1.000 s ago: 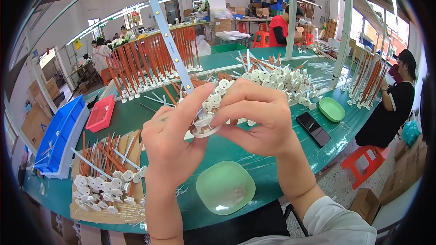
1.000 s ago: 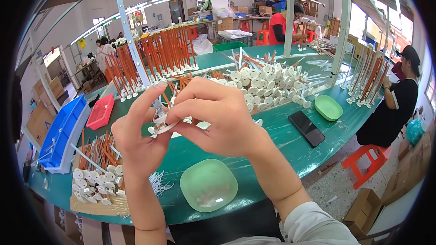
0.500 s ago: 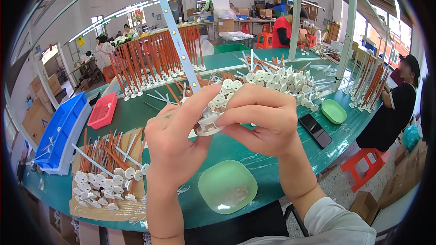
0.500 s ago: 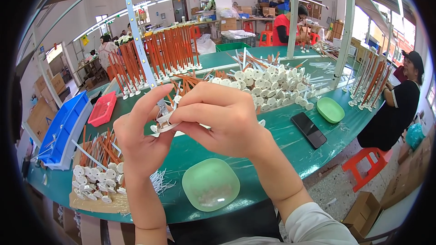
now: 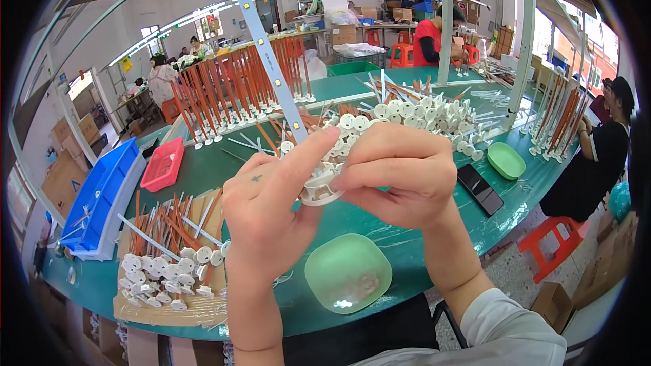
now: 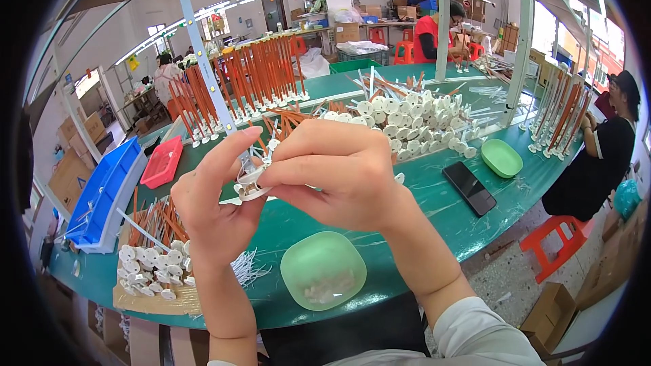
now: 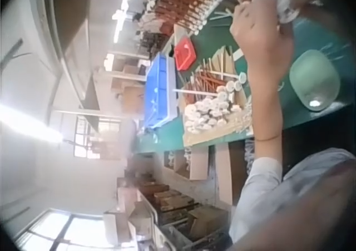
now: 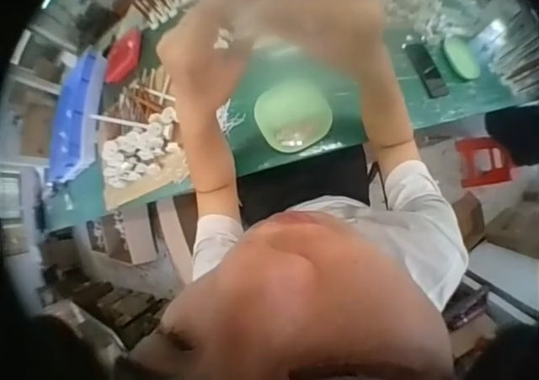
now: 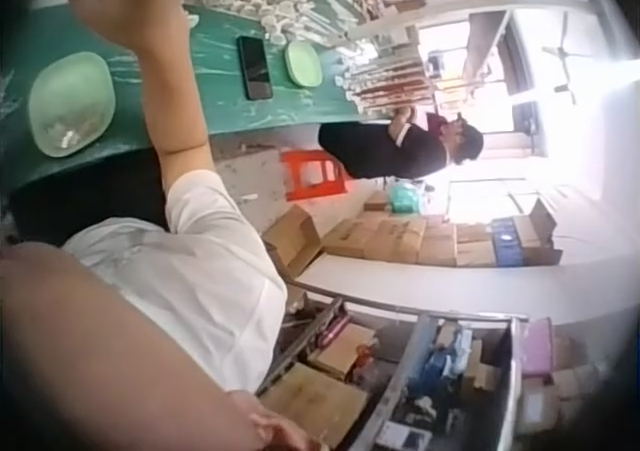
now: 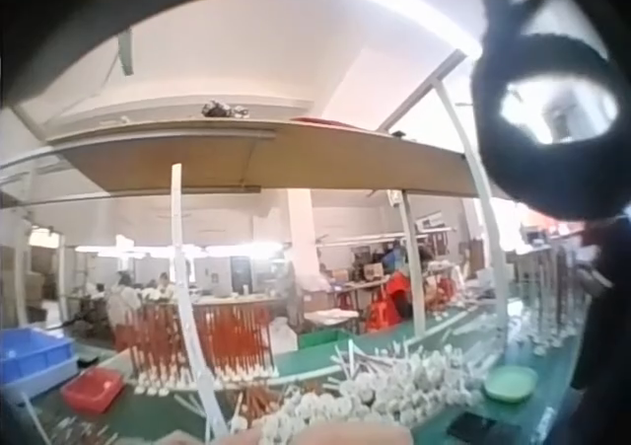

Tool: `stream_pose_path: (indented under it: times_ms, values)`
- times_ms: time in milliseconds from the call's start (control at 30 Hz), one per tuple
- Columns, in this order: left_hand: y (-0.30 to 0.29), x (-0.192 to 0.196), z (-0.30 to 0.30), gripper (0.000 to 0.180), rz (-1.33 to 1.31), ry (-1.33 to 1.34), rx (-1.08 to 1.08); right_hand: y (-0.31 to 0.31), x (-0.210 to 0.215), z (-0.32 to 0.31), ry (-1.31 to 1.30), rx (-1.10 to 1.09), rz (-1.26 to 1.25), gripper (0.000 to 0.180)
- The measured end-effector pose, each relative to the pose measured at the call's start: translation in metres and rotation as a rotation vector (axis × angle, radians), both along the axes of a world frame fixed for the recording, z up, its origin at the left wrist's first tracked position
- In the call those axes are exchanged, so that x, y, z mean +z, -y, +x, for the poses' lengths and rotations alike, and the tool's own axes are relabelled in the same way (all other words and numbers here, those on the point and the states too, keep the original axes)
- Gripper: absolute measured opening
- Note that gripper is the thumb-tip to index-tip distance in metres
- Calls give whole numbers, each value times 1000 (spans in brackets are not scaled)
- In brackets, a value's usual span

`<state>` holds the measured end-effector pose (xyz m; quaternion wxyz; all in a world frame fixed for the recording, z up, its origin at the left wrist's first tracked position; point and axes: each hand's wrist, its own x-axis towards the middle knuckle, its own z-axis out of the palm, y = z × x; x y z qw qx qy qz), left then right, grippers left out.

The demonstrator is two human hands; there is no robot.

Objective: Assembling small plastic base components onto thin white strips, likely for LED light production.

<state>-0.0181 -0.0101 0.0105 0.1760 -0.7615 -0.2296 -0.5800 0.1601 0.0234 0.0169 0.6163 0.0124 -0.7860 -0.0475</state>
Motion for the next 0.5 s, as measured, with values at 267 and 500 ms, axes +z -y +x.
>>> stream_pose_path:
  times_ms: [267, 500]
  values:
    - [5, 2, -1, 59, -52, -19, -9, 1, 0, 2, 23, 47, 14, 23]
    - [3, 1, 1, 60, -107, -10, -94, 4, 2, 3, 35, 45, 34, 25]
